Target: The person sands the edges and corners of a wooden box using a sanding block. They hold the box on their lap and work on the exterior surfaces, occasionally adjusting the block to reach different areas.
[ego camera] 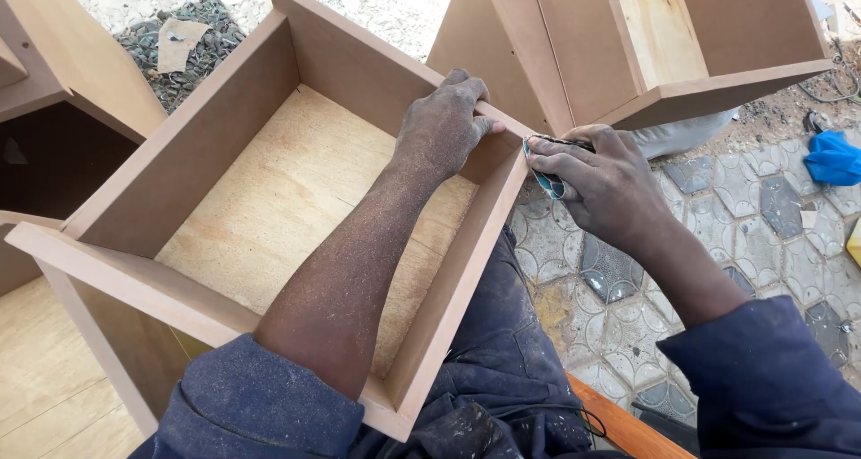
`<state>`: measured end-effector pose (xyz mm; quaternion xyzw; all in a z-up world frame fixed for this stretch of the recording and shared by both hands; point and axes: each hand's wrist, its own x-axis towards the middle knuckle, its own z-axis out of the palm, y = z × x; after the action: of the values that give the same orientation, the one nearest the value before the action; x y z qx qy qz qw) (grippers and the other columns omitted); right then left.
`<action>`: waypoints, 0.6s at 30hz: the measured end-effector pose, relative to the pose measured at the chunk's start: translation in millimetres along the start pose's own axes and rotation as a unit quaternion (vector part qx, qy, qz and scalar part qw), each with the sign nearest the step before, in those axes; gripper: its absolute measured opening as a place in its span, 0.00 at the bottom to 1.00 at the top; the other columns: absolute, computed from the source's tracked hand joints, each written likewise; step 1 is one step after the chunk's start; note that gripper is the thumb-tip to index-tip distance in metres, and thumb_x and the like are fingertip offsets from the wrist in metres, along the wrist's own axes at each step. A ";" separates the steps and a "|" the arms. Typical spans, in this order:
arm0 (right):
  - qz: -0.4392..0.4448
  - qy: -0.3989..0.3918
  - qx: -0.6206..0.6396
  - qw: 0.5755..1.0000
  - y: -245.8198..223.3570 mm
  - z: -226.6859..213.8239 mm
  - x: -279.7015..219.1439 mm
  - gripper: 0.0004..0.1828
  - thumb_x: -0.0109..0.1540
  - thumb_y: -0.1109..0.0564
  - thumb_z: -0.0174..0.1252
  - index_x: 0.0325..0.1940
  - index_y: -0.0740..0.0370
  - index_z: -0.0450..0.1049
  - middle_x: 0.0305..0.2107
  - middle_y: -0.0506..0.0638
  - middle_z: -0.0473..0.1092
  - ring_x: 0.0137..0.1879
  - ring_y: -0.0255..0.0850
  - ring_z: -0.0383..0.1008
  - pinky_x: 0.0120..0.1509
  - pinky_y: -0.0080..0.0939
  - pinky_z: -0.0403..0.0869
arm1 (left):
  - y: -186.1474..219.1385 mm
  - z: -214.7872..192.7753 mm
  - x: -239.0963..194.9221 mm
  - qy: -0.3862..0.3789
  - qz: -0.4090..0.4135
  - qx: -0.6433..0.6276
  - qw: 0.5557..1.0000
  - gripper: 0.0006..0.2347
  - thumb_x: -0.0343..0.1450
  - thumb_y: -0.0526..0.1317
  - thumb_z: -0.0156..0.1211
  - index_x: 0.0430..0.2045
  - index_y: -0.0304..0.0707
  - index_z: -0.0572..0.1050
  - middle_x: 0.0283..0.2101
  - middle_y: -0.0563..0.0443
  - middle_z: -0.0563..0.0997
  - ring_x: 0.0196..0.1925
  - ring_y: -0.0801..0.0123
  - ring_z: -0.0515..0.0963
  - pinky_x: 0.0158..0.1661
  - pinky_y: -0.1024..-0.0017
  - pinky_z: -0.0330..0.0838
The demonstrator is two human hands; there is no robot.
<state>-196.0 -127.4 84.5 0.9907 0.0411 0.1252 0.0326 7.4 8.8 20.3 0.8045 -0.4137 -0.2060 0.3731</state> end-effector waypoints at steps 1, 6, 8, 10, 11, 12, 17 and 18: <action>-0.002 0.001 -0.001 1.000 -11.9 -3.0 0.6 0.16 0.62 0.56 0.62 0.54 0.42 0.77 0.55 0.36 0.76 0.61 0.45 0.71 0.57 0.47 0.69 | -0.9 2.0 0.4 0.003 0.000 0.000 1.000 0.09 0.71 0.46 0.65 0.40 0.48 0.77 0.50 0.56 0.74 0.53 0.47 0.82 0.58 0.47 0.73; -0.053 -0.035 0.086 0.994 -42.3 -29.0 15.9 0.05 0.60 0.58 0.65 0.38 0.47 0.79 0.36 0.43 0.81 0.47 0.47 0.79 0.47 0.44 0.76 | -3.7 10.7 7.9 -0.006 -0.018 0.019 1.000 0.06 0.72 0.47 0.64 0.37 0.53 0.76 0.50 0.61 0.74 0.51 0.50 0.82 0.56 0.53 0.74; -0.019 -0.053 0.045 0.997 -24.9 -22.8 11.9 0.11 0.59 0.58 0.65 0.45 0.48 0.79 0.45 0.41 0.80 0.53 0.44 0.74 0.57 0.47 0.72 | -2.6 13.7 1.7 0.056 0.018 0.035 0.998 0.11 0.68 0.48 0.67 0.37 0.47 0.78 0.43 0.57 0.77 0.42 0.58 0.83 0.50 0.57 0.77; 0.016 -0.071 0.000 0.997 -32.2 -24.4 7.5 0.18 0.58 0.59 0.65 0.53 0.49 0.80 0.54 0.40 0.78 0.59 0.41 0.70 0.67 0.50 0.69 | -0.2 15.3 -2.6 0.119 0.055 0.049 0.990 0.15 0.64 0.50 0.71 0.37 0.42 0.80 0.37 0.54 0.81 0.32 0.67 0.85 0.44 0.61 0.79; -0.021 -0.070 0.020 0.997 -46.6 -27.8 8.1 0.16 0.60 0.59 0.62 0.52 0.47 0.79 0.55 0.38 0.78 0.59 0.42 0.70 0.63 0.47 0.67 | 0.4 12.8 -2.8 0.113 0.051 0.045 0.991 0.14 0.65 0.50 0.70 0.35 0.43 0.79 0.36 0.56 0.80 0.32 0.69 0.84 0.44 0.61 0.78; -0.057 -0.069 0.040 0.995 -61.3 -31.0 8.3 0.15 0.62 0.58 0.60 0.52 0.45 0.78 0.55 0.36 0.77 0.60 0.44 0.71 0.59 0.44 0.66 | 0.9 10.3 -3.2 0.107 0.046 0.040 0.992 0.13 0.66 0.50 0.69 0.33 0.44 0.78 0.35 0.58 0.80 0.32 0.70 0.84 0.44 0.61 0.76; 0.008 -0.064 0.072 0.995 -35.6 -26.7 6.1 0.15 0.60 0.60 0.62 0.50 0.50 0.80 0.49 0.43 0.79 0.65 0.48 0.69 0.71 0.54 0.66 | 2.5 14.6 -2.6 0.105 0.043 0.030 0.993 0.13 0.65 0.49 0.69 0.35 0.44 0.79 0.36 0.57 0.81 0.37 0.69 0.84 0.48 0.57 0.73; 0.026 -0.037 0.053 0.998 -26.4 -27.3 12.1 0.14 0.60 0.59 0.64 0.51 0.56 0.80 0.49 0.46 0.80 0.68 0.51 0.68 0.73 0.54 0.65 | 1.8 14.4 -1.4 0.109 0.047 0.046 0.992 0.13 0.65 0.50 0.70 0.36 0.44 0.80 0.37 0.56 0.81 0.37 0.69 0.84 0.49 0.55 0.72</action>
<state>-193.1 -98.5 111.9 0.9957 0.0202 0.0875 -0.0214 -3.6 3.1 12.6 0.8183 -0.4170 -0.0801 0.3873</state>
